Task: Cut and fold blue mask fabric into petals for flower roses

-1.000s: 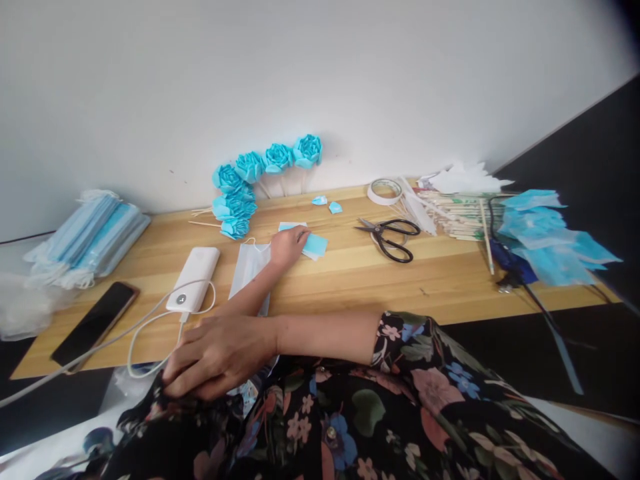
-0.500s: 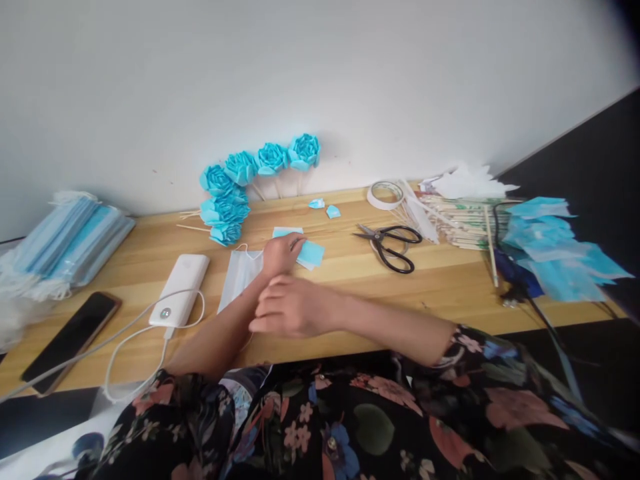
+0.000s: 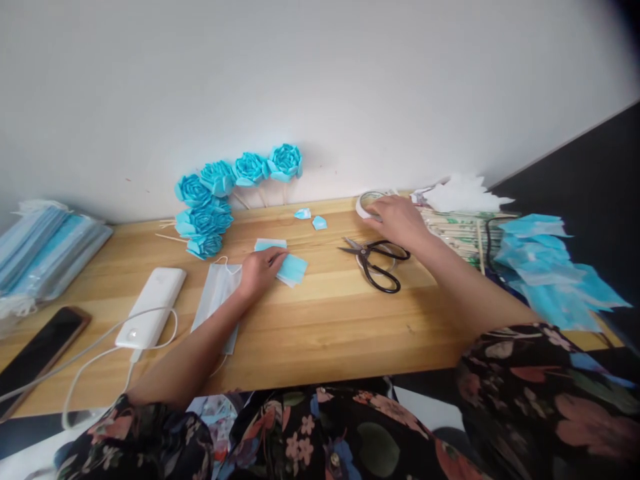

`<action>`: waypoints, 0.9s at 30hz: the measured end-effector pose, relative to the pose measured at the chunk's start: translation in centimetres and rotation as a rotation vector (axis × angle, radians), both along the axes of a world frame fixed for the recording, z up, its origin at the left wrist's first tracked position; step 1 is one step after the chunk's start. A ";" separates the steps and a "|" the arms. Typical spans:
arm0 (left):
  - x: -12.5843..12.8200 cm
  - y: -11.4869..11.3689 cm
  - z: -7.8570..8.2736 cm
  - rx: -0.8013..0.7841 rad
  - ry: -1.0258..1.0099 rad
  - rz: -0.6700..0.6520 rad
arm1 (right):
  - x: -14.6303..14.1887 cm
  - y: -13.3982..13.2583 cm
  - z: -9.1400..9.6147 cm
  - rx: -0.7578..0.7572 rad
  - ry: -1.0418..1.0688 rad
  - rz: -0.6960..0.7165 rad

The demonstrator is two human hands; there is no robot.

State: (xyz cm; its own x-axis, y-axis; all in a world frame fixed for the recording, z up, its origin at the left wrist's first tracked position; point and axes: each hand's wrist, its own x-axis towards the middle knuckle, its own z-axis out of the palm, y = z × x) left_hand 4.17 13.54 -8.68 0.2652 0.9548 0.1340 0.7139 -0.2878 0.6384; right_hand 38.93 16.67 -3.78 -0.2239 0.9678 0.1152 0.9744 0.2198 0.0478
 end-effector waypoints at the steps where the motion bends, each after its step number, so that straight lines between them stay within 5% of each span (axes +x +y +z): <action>1: 0.0 0.0 0.0 -0.006 -0.009 0.001 | -0.2 0.3 0.0 -0.015 -0.013 -0.006; 7: -0.1 -0.1 0.0 -0.017 -0.042 0.012 | -1.1 1.8 0.0 -0.123 -0.081 -0.158; 27: -0.3 0.2 -1.0 0.013 -0.171 0.005 | -0.1 2.7 -0.8 -0.187 -0.036 -0.073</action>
